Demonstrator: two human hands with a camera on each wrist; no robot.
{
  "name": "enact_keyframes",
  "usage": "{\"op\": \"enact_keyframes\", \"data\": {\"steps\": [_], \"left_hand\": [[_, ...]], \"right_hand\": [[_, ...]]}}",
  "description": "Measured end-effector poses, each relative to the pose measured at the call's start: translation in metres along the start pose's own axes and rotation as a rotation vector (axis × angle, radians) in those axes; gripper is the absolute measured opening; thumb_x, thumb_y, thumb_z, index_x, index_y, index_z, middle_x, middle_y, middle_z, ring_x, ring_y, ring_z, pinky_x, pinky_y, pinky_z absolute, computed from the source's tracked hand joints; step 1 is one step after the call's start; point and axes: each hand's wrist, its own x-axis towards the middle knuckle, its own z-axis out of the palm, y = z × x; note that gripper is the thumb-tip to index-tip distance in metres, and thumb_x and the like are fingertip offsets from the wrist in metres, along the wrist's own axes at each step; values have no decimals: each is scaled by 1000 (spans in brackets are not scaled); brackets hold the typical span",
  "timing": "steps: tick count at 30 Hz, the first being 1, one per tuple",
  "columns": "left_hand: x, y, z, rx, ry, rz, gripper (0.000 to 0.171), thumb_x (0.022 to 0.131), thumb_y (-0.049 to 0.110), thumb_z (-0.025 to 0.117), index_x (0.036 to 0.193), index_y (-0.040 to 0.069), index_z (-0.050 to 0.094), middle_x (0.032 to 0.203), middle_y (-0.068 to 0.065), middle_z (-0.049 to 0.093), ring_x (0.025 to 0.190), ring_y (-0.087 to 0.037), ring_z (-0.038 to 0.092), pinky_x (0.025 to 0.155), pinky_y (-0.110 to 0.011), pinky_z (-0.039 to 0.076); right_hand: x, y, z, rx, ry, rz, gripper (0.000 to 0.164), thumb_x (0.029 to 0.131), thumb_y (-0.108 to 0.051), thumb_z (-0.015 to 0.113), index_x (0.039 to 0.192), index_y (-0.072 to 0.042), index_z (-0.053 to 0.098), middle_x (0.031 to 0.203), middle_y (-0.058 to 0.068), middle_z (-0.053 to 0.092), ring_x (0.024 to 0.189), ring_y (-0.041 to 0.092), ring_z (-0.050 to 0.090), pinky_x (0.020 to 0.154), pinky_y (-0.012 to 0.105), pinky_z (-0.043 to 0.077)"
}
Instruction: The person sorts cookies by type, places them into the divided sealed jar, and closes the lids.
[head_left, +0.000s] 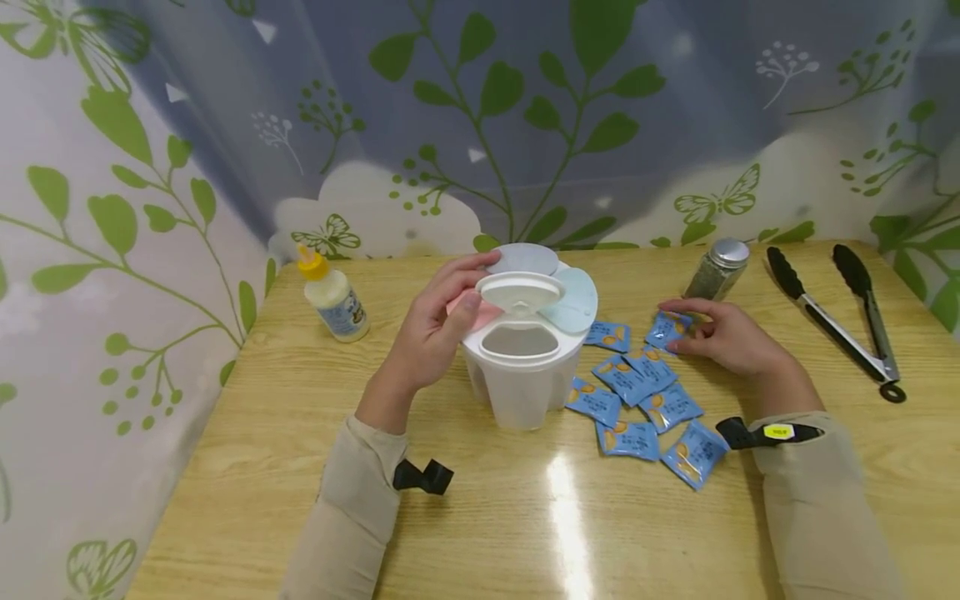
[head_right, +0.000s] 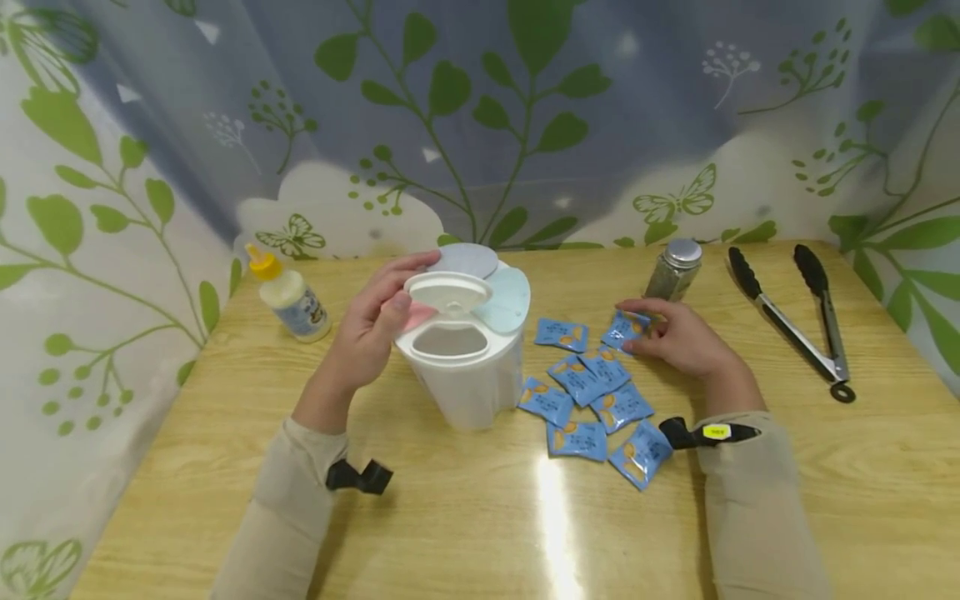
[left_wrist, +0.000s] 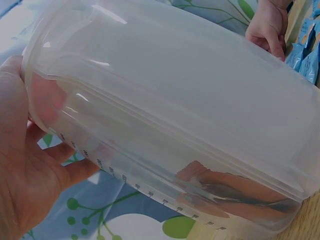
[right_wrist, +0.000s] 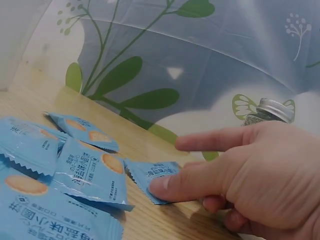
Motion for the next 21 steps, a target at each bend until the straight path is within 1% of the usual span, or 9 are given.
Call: {"op": "enact_keyframes", "data": {"steps": [4,5,7,9,10,11,14,17,21], "left_hand": [[0,0,-1,6,-3,2,54,106,47,41,113,-1,65,146,-15,51,141,-24,43,116,-42,37],[0,0,-1,6,-4,1,54,106,47,41,113,-1,65,146,-15,51,141,-24,43,116,-42,37],[0,0,-2,5,-6,1,55,106,47,40,113,-1,65,146,-15,51,141,-24,43,116,-42,37],[0,0,-2,3,-7,1,54,106,47,41,113,-1,65,146,-16,51,141,-24,43,116,-43,36],[0,0,-2,0,-6,1,54,106,47,41,113,-1,65,146,-16,51,141,-24,43,116,-43,36],[-1,0,-2,-3,-6,1,54,106,47,41,113,-2,64,146,-16,51,142,-25,43,116,-43,36],[-1,1,-2,-9,-5,0,54,106,47,41,113,-2,64,146,-17,51,142,-26,42,117,-44,36],[-1,1,-1,-16,-5,-5,55,105,48,41,113,-2,64,146,-17,50,142,-26,42,116,-44,36],[-1,2,0,-13,-4,-11,56,105,49,41,112,-2,64,145,-17,51,141,-24,43,116,-43,37]], "right_hand": [[1,-3,-2,-14,-10,31,65,90,-23,76,147,-9,47,148,23,49,52,15,38,53,29,38],[1,-3,-2,-24,-10,40,66,90,-25,75,147,-8,47,149,24,47,59,18,48,57,27,40],[1,-5,-3,-42,-11,60,66,90,-28,76,146,-8,48,152,25,43,86,28,63,68,26,45],[1,-6,-3,-57,-9,77,66,89,-31,76,145,-8,50,153,25,41,116,39,59,78,27,47],[1,-6,-3,-64,-7,81,64,89,-33,76,144,-8,51,153,25,41,126,41,52,82,27,47],[2,-6,-3,-62,-6,85,63,90,-33,76,143,-8,52,151,25,43,131,42,49,84,28,48],[2,-5,-3,-34,12,105,57,93,-35,72,140,-8,55,137,23,53,98,30,63,69,29,50],[1,-5,-5,16,27,136,53,97,-39,65,137,-5,56,118,17,59,67,18,56,57,29,49],[-2,-6,-8,83,35,171,53,99,-41,60,133,0,56,102,7,64,62,10,52,55,29,46]]}}
